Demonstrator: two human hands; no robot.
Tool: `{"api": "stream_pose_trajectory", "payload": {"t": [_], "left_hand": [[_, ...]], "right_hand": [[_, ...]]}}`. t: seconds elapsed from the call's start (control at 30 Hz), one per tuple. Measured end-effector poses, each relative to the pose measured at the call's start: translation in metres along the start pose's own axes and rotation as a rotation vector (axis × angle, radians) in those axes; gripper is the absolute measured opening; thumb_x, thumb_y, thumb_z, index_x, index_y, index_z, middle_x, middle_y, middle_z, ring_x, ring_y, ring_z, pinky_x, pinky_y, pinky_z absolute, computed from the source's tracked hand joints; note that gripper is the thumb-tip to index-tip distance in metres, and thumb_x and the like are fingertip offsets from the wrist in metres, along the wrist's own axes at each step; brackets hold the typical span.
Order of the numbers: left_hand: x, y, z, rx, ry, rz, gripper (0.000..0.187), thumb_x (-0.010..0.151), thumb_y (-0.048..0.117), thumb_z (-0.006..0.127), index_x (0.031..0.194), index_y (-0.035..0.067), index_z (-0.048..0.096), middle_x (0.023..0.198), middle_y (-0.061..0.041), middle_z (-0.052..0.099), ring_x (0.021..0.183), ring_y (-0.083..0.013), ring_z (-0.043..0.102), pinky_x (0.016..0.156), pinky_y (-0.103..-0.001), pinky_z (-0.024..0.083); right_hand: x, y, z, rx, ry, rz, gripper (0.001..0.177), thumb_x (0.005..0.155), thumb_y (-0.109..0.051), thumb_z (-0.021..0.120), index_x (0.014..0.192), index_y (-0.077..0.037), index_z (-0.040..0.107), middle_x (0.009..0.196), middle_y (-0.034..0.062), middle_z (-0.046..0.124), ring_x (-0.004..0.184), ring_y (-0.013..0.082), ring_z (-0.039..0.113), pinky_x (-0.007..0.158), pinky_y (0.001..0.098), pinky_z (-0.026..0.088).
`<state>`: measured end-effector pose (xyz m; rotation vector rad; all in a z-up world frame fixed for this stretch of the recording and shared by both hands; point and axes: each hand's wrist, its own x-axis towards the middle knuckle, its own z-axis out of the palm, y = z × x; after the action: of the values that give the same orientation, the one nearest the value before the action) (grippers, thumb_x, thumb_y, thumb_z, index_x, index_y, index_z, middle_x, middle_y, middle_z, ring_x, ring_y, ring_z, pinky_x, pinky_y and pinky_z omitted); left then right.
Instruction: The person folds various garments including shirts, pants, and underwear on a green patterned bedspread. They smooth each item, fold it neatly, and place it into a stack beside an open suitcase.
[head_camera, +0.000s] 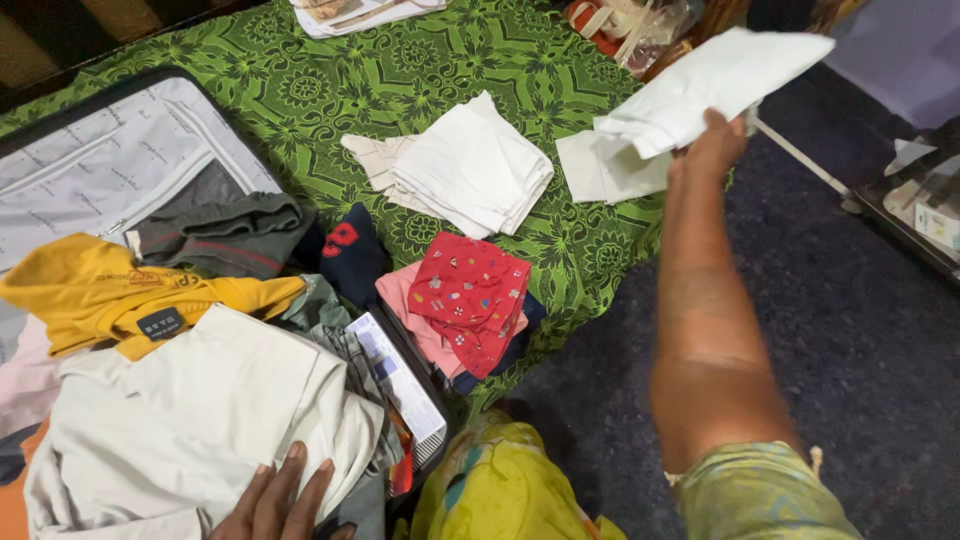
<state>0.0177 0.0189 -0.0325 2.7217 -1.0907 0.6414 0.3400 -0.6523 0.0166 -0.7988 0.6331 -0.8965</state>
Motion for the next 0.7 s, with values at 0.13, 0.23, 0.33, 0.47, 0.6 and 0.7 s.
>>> {"api": "stream_pose_trajectory", "payload": {"t": [0.13, 0.23, 0.33, 0.47, 0.6, 0.7], "left_hand": [[0.007, 0.011, -0.008, 0.029, 0.074, -0.073, 0.065, 0.081, 0.064, 0.060, 0.122, 0.013, 0.067, 0.121, -0.023, 0.067, 0.107, -0.0357, 0.067, 0.088, -0.049, 0.056], [0.009, 0.022, -0.015, 0.064, 0.114, -0.136, 0.062, 0.081, 0.061, 0.061, 0.124, 0.018, 0.067, 0.124, -0.017, 0.067, 0.107, -0.0351, 0.066, 0.090, -0.047, 0.056], [0.011, 0.020, -0.018, 0.058, 0.078, -0.119, 0.063, 0.080, 0.061, 0.062, 0.126, 0.018, 0.067, 0.126, -0.018, 0.066, 0.108, -0.0354, 0.067, 0.090, -0.046, 0.056], [0.008, 0.023, -0.018, 0.060, 0.035, -0.176, 0.065, 0.074, 0.062, 0.063, 0.125, 0.023, 0.067, 0.129, -0.015, 0.065, 0.110, -0.0368, 0.065, 0.089, -0.047, 0.054], [0.007, 0.030, -0.015, 0.101, 0.130, -0.212, 0.064, 0.076, 0.061, 0.061, 0.129, 0.026, 0.066, 0.132, -0.010, 0.065, 0.113, -0.0346, 0.063, 0.089, -0.044, 0.052], [0.007, 0.025, -0.014, 0.107, 0.180, -0.154, 0.062, 0.082, 0.062, 0.059, 0.132, 0.026, 0.065, 0.134, -0.010, 0.064, 0.115, -0.0334, 0.062, 0.091, -0.042, 0.052]], "right_hand": [[0.018, -0.018, 0.009, 0.112, -0.225, -0.138, 0.050, 0.093, 0.005, 0.054, 0.143, 0.005, 0.054, 0.135, 0.0269, 0.068, 0.119, 0.0366, 0.074, 0.101, 0.0462, 0.058], [0.016, -0.019, 0.015, 0.155, -0.311, -0.131, 0.050, 0.092, 0.007, 0.053, 0.142, 0.005, 0.051, 0.133, 0.0279, 0.066, 0.119, 0.0376, 0.073, 0.101, 0.0481, 0.058], [-0.006, -0.014, 0.029, 0.141, -0.313, -0.049, 0.053, 0.088, 0.008, 0.053, 0.141, -0.001, 0.048, 0.131, 0.0253, 0.064, 0.115, 0.0360, 0.071, 0.098, 0.0478, 0.059], [-0.042, 0.006, 0.048, 0.149, -0.409, 0.056, 0.054, 0.088, 0.008, 0.054, 0.141, -0.001, 0.050, 0.132, 0.0256, 0.065, 0.116, 0.0359, 0.071, 0.100, 0.0461, 0.058], [-0.082, 0.033, 0.073, 0.166, -0.547, 0.106, 0.057, 0.085, 0.009, 0.055, 0.139, -0.004, 0.045, 0.132, 0.0246, 0.062, 0.116, 0.0373, 0.068, 0.099, 0.0490, 0.057], [-0.107, 0.050, 0.093, 0.175, -0.580, 0.244, 0.052, 0.088, 0.005, 0.057, 0.139, 0.003, 0.048, 0.133, 0.0280, 0.062, 0.117, 0.0395, 0.068, 0.099, 0.0512, 0.057]]}}
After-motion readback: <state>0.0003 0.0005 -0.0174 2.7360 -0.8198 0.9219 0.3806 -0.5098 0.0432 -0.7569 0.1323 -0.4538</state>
